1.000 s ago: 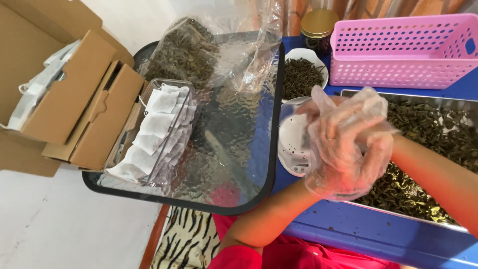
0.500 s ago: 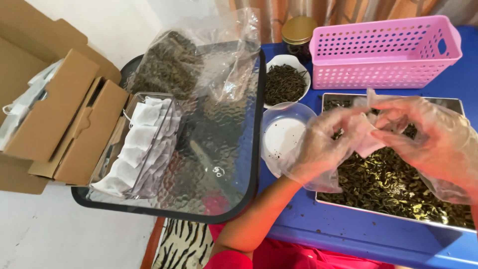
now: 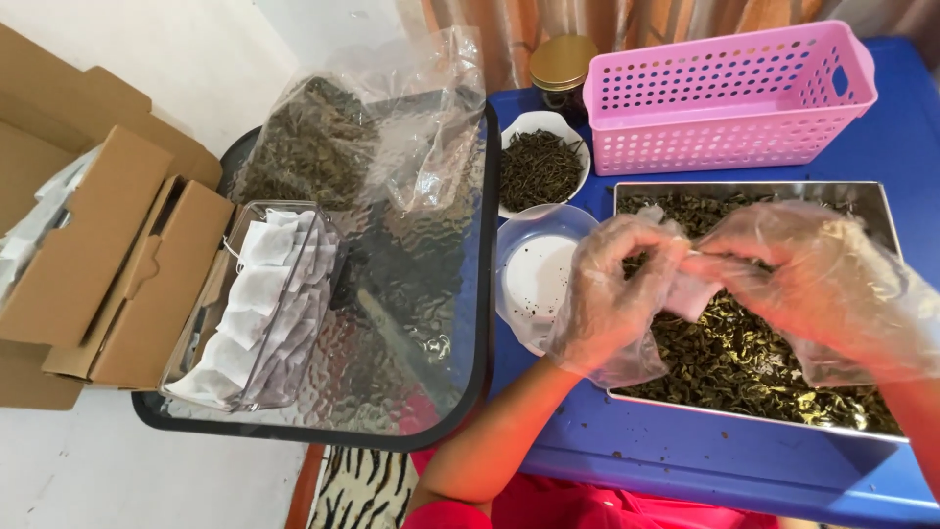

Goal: Filling small white tea bags with dried tea leaves from a metal tray by hand.

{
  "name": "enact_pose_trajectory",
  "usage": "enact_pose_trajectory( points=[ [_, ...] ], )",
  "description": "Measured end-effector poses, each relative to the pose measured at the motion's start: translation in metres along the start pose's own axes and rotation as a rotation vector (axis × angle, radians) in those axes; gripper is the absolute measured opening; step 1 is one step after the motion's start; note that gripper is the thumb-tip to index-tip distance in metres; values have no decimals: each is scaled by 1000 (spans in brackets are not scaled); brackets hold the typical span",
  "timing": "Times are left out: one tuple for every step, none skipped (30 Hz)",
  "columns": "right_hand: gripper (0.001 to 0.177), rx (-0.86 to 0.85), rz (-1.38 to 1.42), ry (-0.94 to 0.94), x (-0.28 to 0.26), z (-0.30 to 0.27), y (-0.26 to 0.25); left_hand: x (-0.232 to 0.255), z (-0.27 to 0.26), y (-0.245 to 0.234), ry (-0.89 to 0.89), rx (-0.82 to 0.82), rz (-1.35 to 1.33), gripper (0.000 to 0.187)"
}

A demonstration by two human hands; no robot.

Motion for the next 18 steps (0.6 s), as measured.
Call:
enact_pose_trajectory(
  points=[
    [22, 21, -114, -1, 3, -3, 0, 0, 1, -2, 36, 53, 39, 17],
    [20, 41, -228, -2, 7, -5, -1, 1, 1, -4, 73, 105, 78, 22],
    [20, 40, -227, -2, 10, -7, 1, 7, 2, -4, 71, 105, 78, 22],
    [16, 40, -172, 37, 15, -8, 2, 13, 3, -6, 54, 135, 87, 23],
    [13, 40, -117, 76, 21, -9, 3, 18, 4, -8, 37, 164, 96, 24],
    [13, 40, -118, 75, 19, -9, 1, 11, 3, -6, 38, 165, 96, 24],
    [12, 81, -126, 64, 17, -10, -3, 2, 2, -4, 30, 151, 52, 21],
    [12, 122, -133, 53, 14, -11, -6, -6, 0, -2, 20, 137, 10, 17],
    [12, 122, -132, 52, 12, -10, -8, 1, 2, -4, 19, 138, 10, 17],
    [15, 160, -89, 40, 8, -10, -12, 9, 5, -3, 14, 72, -55, 16],
    [20, 198, -47, 27, 5, -10, -16, 16, 8, -2, 9, 5, -120, 19],
    [20, 198, -48, 26, 4, -10, -16, 12, 7, -1, 10, 6, -121, 19],
    [15, 202, -1, 37, 3, -9, -16, 9, 7, 2, 33, -55, -122, 20],
    [13, 207, 47, 46, 2, -8, -16, 6, 6, 4, 57, -116, -120, 22],
    [13, 208, 48, 43, 3, -7, -15, 6, 4, 4, 59, -115, -118, 22],
    [15, 195, 80, 38, 2, -7, -14, 4, 2, 4, 42, -92, -75, 24],
    [17, 182, 112, 33, 3, -6, -13, 2, 1, 4, 24, -69, -32, 28],
    [17, 183, 112, 36, 1, -5, -16, -1, 1, 4, 23, -72, -34, 28]
  ],
)
Point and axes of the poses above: each hand's wrist, its own z-axis towards the middle knuckle, its own y-axis out of the palm, x = y × z, the point moved 5 cm from there along z, towards the middle knuckle, and after that the axes turned 1 degree about -z, right-handed, at the moved point
